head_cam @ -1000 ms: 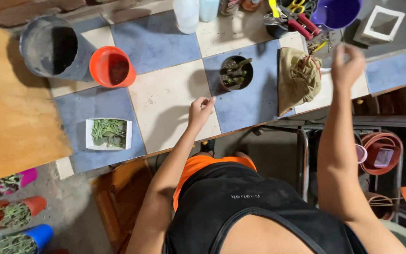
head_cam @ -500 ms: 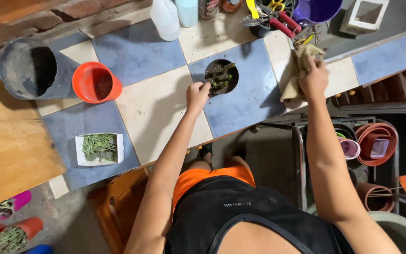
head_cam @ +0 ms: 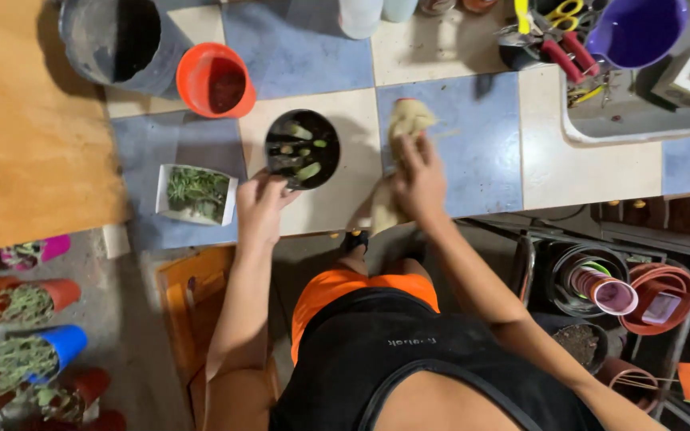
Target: Organizing plant pots and cleaning the work area in a garden center.
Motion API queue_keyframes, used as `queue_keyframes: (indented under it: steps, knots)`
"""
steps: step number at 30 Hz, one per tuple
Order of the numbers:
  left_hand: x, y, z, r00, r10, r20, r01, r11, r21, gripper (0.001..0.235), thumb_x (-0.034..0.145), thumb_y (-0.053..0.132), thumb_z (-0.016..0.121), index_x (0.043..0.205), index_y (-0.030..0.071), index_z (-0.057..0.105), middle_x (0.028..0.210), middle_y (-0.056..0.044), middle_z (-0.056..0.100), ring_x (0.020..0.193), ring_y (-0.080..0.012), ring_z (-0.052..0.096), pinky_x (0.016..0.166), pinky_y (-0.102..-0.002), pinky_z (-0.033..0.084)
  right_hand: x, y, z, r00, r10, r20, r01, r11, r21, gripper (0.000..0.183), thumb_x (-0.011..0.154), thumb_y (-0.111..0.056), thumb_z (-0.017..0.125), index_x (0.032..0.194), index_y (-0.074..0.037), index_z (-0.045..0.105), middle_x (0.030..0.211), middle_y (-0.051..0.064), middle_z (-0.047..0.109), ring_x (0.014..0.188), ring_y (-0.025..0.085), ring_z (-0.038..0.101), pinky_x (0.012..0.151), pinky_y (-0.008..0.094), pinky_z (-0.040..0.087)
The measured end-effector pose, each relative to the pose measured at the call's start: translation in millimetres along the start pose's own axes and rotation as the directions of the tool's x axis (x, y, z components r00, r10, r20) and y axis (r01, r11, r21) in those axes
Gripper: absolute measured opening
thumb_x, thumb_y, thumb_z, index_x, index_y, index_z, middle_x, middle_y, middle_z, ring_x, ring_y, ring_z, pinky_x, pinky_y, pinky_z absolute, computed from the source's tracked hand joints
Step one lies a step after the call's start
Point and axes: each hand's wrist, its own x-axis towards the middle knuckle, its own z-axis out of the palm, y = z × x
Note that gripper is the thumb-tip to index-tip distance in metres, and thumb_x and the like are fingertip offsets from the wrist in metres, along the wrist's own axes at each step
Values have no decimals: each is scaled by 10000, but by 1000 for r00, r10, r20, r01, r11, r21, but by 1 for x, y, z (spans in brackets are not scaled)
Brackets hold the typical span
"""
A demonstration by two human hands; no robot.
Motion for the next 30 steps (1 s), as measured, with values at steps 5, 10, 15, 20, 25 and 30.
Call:
queue_keyframes:
  steps: [5,10,15,20,25,30]
  knots:
    - [-40,10,-102,969,49,-243,-25,995,102,129,860,126,689,862,-1,667,710,-71,508,659,-144,568,797,-510,674,-57,-135,89,864,-304,402,368,926,-90,725,864,-266,649,1551,-241,419,1519,247,368,1177,518,526,889,590,483]
    - [-62,-5,-141,948,7,-319,2,1000,30,70,862,50,665,843,-13,642,676,-45,496,601,-112,545,845,-579,653,-75,-127,160,825,-389,410,498,843,-202,622,924,-407,588,1521,-308,442,1592,128,313,1306,504,401,942,631,374]
    - [-54,-21,-116,949,-65,-307,58,998,-33,23,850,20,659,849,8,639,685,-7,487,567,-78,526,835,-557,660,-8,-26,118,933,-360,-10,319,841,-436,535,890,-350,592,1419,-274,574,1423,124,508,1153,486,498,828,586,397]
    - [-46,-16,-61,972,-105,-209,99,994,-41,57,840,10,665,795,18,632,644,-17,477,554,-71,510,820,-544,662,11,156,3,923,-386,12,320,746,-585,592,807,-378,699,1393,-335,625,1380,47,580,1064,404,580,790,537,452]
    - [-45,-23,-28,977,-114,-180,103,992,-69,51,831,8,662,795,31,632,641,-12,482,561,-76,522,828,-540,660,48,318,-97,943,-326,64,270,642,-718,566,776,-328,790,1331,-298,683,1298,42,617,960,396,628,701,469,528]
    - [-59,-29,-20,966,-106,-235,101,994,-37,34,850,11,658,819,-2,657,635,-7,467,561,-69,500,835,-568,633,79,300,-130,971,-208,122,229,638,-735,442,815,-322,701,1257,-329,705,1379,87,573,853,365,694,620,406,575]
